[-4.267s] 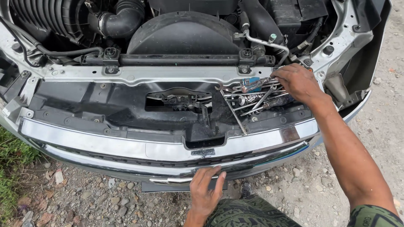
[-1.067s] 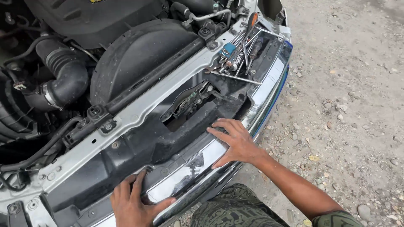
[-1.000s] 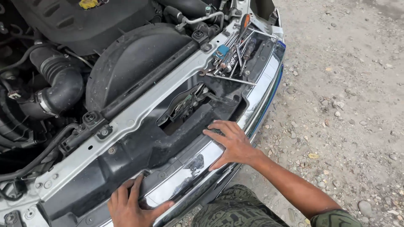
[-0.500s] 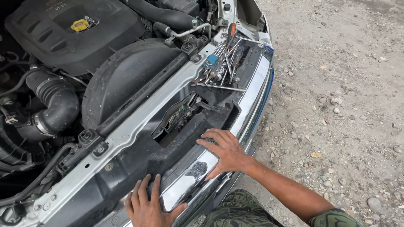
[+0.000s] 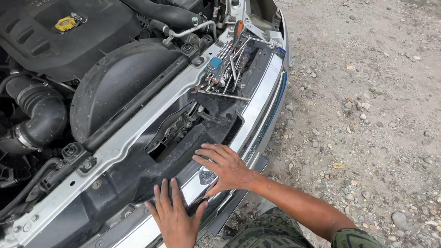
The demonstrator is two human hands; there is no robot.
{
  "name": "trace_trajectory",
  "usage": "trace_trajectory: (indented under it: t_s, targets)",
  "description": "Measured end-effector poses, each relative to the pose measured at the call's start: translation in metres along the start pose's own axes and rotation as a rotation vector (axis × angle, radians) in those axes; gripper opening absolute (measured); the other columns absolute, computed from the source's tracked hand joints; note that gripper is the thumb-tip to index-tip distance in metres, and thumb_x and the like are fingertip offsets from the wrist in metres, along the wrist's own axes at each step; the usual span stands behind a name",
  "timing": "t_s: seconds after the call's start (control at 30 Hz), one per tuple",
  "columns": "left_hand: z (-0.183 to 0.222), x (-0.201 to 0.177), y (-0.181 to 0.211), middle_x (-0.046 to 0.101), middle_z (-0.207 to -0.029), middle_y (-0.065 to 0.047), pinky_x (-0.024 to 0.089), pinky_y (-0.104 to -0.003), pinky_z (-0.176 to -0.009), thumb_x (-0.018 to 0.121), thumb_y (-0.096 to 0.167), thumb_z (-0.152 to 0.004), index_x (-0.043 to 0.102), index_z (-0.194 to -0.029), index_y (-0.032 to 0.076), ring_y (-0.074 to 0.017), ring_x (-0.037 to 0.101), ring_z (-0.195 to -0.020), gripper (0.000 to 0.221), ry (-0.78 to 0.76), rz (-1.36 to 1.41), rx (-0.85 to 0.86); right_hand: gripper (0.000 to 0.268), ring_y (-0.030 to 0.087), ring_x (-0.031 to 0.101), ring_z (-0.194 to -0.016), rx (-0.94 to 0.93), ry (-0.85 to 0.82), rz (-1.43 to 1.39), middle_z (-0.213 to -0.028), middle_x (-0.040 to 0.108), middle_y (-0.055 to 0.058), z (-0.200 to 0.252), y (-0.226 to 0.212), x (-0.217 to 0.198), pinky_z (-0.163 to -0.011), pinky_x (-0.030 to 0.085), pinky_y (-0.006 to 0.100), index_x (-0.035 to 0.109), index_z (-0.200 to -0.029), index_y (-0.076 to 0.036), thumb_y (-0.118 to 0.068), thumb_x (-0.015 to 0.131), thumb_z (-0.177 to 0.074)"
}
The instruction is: The person places a headlight assembly on a chair, then walks to a silver car with its hood open. They use a socket wrench and other hand tools to remove and reinstall bolts on the front bumper and grille area.
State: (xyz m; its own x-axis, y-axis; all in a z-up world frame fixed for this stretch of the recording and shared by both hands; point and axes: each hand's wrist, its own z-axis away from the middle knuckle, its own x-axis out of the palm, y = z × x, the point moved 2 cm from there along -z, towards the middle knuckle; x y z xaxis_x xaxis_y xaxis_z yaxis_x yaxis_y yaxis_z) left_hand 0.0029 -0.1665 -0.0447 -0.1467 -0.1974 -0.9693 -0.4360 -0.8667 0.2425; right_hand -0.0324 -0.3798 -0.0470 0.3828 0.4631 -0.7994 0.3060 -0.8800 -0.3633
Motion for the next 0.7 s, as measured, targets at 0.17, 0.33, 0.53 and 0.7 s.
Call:
trace_trajectory:
  t_s: [0.17,0.33,0.53,0.7]
  targets:
    - [-0.02,0.015,0.082,0.025,-0.162,-0.022,0.002,-0.065,-0.119,0.085,0.057,-0.062,0.029,-0.158,0.007,-0.0421,0.01,-0.156,0.121,-0.058,-0.066,-0.1,0.075,0.036,0.046,-0.147,-0.17,-0.031,-0.305,-0.151,0.051,0.015,0.037,0.043,-0.043,-0.122,0.044,0.051,0.06,-0.144,-0.012,-0.044,0.085,-0.081]
    - [-0.048,0.034,0.164,0.034,-0.156,-0.029,0.008,-0.065,-0.118,0.083,0.065,-0.062,0.036,-0.152,-0.002,-0.0464,0.02,-0.147,0.121,0.213,0.084,-0.088,0.041,0.026,0.068,-0.117,-0.126,0.038,-0.378,-0.121,0.069,0.011,0.079,0.154,-0.114,-0.103,0.058,0.042,0.072,-0.119,-0.008,-0.028,0.086,-0.087]
    - [-0.091,0.051,0.231,0.051,-0.139,-0.027,0.019,-0.059,-0.119,0.082,0.063,-0.067,0.044,-0.141,-0.008,-0.0419,0.04,-0.139,0.109,0.241,0.066,-0.015,0.032,0.025,0.069,-0.111,0.15,0.028,-0.296,-0.114,0.073,0.011,0.071,0.269,-0.16,-0.096,0.058,0.039,0.077,-0.109,-0.008,-0.026,0.084,-0.083]
    - [-0.108,0.058,0.234,0.059,-0.124,-0.021,0.039,-0.051,-0.105,0.085,0.052,-0.069,0.056,-0.135,-0.003,-0.0398,0.053,-0.121,0.091,0.307,0.029,-0.044,0.071,0.031,0.06,-0.128,0.161,0.028,-0.203,-0.132,0.063,0.014,0.041,0.331,-0.168,-0.109,0.049,0.047,0.068,-0.128,-0.009,-0.042,0.091,-0.07]
